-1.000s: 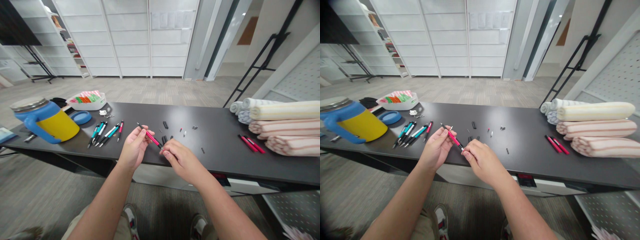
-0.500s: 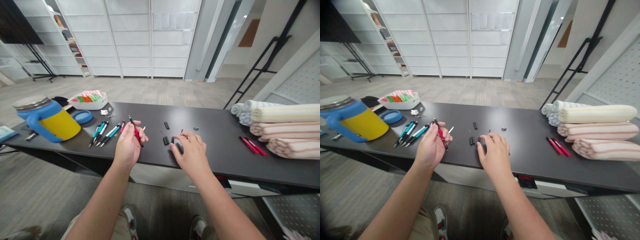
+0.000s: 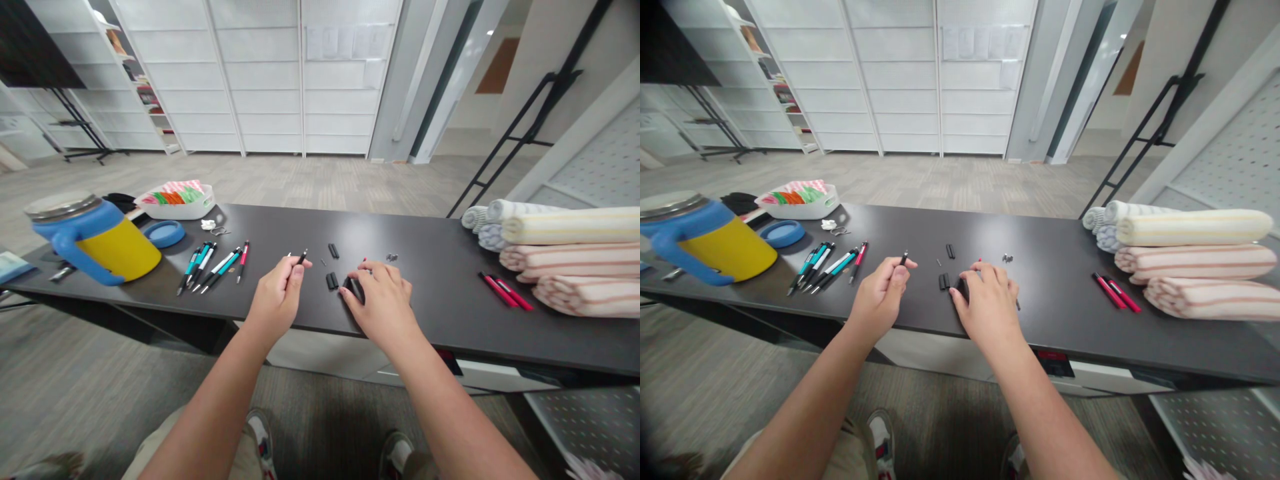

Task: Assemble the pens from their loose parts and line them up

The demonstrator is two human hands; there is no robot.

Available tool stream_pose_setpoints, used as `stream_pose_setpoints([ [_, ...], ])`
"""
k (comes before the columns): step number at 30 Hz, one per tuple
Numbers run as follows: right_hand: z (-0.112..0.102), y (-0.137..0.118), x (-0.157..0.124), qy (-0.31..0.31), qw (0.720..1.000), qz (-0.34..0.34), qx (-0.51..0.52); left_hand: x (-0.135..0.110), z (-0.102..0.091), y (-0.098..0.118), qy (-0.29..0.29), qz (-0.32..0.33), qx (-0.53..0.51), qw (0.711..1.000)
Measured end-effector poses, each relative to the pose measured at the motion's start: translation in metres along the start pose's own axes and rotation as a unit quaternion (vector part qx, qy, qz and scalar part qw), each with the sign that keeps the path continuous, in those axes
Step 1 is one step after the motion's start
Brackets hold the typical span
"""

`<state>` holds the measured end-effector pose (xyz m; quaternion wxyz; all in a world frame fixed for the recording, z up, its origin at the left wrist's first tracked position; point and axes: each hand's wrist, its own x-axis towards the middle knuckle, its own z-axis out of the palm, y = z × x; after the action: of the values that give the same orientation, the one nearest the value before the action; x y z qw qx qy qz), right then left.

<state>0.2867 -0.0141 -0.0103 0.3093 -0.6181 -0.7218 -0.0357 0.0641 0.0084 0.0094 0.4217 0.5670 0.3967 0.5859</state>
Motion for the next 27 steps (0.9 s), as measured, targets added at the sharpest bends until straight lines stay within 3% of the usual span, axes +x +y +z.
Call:
stream_pose_setpoints([
  [5, -0.008, 0.004, 0.0, -0.018, 0.985, 0.022, 0.171, -0.002, 0.001, -0.004, -0.077, 0.135, 0.24, 0.958],
  [9, -0.012, 0.006, -0.002, -0.03, 0.943, 0.069, 0.324, -0.004, 0.003, -0.006, -0.134, 0.168, 0.4, 0.891],
  [13, -0.012, 0.007, -0.005, -0.019, 0.912, 0.06, 0.406, -0.003, 0.005, -0.006, -0.157, 0.172, 0.447, 0.864],
  [21, -0.018, 0.006, -0.007, -0.013, 0.945, 0.046, 0.322, -0.003, 0.007, -0.009, -0.191, 0.198, 0.439, 0.855],
  [27, -0.019, 0.006, -0.006, 0.016, 0.95, 0.031, 0.31, -0.003, 0.007, -0.008, -0.2, 0.201, 0.451, 0.846],
])
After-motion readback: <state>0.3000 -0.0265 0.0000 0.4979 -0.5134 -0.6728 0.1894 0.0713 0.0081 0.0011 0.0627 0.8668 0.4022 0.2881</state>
